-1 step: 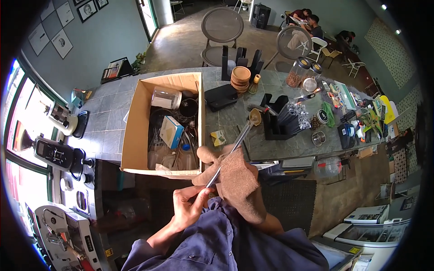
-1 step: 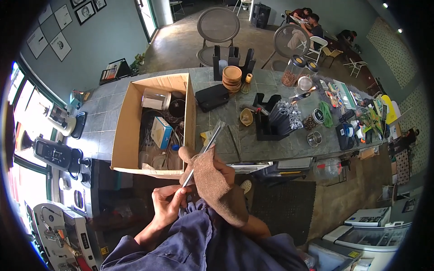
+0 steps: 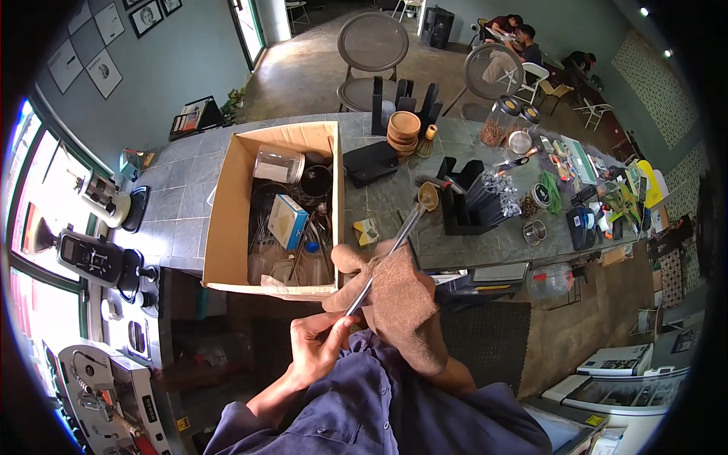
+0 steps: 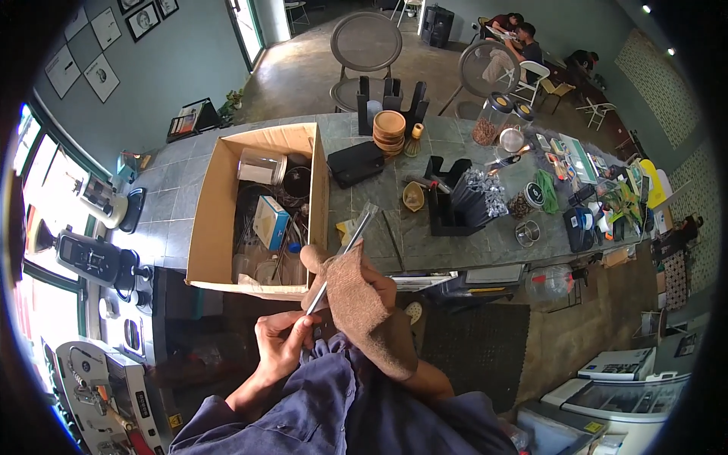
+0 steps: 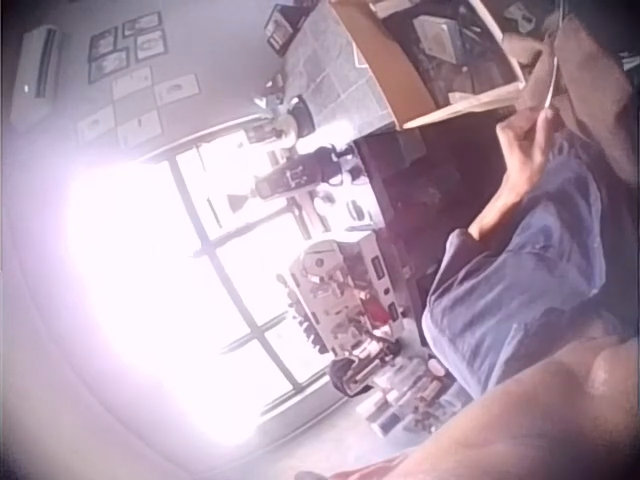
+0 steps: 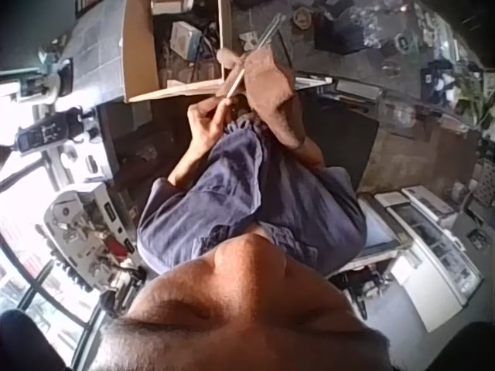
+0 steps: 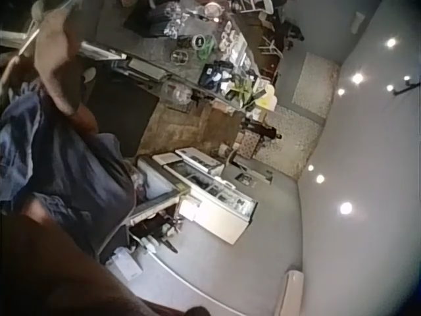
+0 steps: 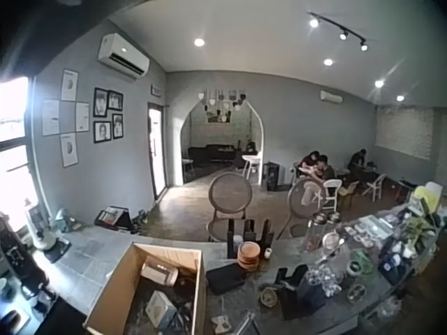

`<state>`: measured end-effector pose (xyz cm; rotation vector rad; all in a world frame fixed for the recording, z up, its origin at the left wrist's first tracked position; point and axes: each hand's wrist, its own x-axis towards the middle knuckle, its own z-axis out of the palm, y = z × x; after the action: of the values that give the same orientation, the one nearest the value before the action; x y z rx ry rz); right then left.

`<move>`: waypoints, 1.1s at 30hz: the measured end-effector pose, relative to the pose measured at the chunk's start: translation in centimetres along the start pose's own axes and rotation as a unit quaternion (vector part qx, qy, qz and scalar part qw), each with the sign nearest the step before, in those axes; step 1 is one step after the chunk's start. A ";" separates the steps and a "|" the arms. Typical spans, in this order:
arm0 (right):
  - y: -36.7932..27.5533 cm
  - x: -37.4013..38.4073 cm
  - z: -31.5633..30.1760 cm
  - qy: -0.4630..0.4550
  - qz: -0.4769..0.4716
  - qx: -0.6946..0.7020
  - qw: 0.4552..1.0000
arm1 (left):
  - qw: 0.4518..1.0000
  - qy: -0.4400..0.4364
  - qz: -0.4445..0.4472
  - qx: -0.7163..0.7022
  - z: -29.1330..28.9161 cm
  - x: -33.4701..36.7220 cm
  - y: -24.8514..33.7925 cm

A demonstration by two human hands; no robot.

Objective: Sorting through small mechanical parts in a box and wiping a metal tube with a cloth.

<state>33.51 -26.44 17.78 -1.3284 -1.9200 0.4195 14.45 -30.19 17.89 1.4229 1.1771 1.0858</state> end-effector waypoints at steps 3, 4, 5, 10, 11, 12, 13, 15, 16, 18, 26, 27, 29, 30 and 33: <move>-0.2 1.4 -0.8 0.018 -0.007 -0.057 0.998 | 1.000 0.001 0.006 0.018 0.1 -0.2 0.1; -0.5 1.9 -1.1 0.035 0.000 -0.053 0.998 | 1.000 0.001 0.010 0.026 0.1 -0.2 0.2; -0.7 2.4 -1.4 0.052 0.007 -0.048 0.997 | 0.999 0.001 0.013 0.034 0.1 -0.3 0.3; -1.0 3.1 -2.8 0.108 -0.023 -0.059 0.992 | 0.997 -0.002 0.034 0.064 -0.1 -0.8 0.2; -0.5 3.2 -3.2 0.108 -0.023 -0.059 0.992 | 0.997 -0.003 0.039 0.070 -0.1 -0.9 0.2; 0.3 3.3 -3.5 0.110 -0.042 -0.073 0.990 | 0.997 -0.003 0.039 0.071 -0.1 -0.9 0.2; 0.3 3.6 -3.9 0.113 -0.060 -0.088 0.988 | 0.996 -0.002 0.049 0.071 0.0 -1.0 0.2; -0.6 3.9 -4.1 0.129 -0.006 -0.082 0.988 | 0.996 -0.002 0.059 0.072 0.1 -1.0 0.2; -1.1 4.1 -4.3 0.143 0.047 -0.078 0.985 | 0.995 0.001 0.065 0.073 0.1 -1.1 0.1; 0.6 3.4 -4.1 0.099 0.111 0.062 0.987 | 0.995 0.003 0.071 0.073 0.2 -1.3 -0.3; 5.4 3.4 -3.3 0.021 -0.002 -0.391 0.920 | 1.000 0.022 -0.011 -0.015 1.1 -2.4 -1.5; 4.7 4.0 -3.1 0.048 0.004 -0.354 0.934 | 1.000 0.021 -0.012 -0.014 1.1 -2.4 -1.4; 2.8 4.2 -3.3 0.073 -0.023 -0.386 0.919 | 0.999 0.009 -0.031 -0.020 1.1 -2.4 -1.3; 1.6 4.5 -3.5 0.096 -0.054 -0.417 0.902 | 0.999 0.011 -0.032 -0.019 1.1 -2.4 -1.4; -1.8 5.1 -5.0 0.072 -0.034 -0.413 0.907 | 1.000 0.013 -0.005 -0.006 1.5 -2.4 -1.2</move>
<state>35.03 -23.26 24.26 -1.7250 -2.0813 -0.5943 15.42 -32.62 16.37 1.3975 1.1932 1.1055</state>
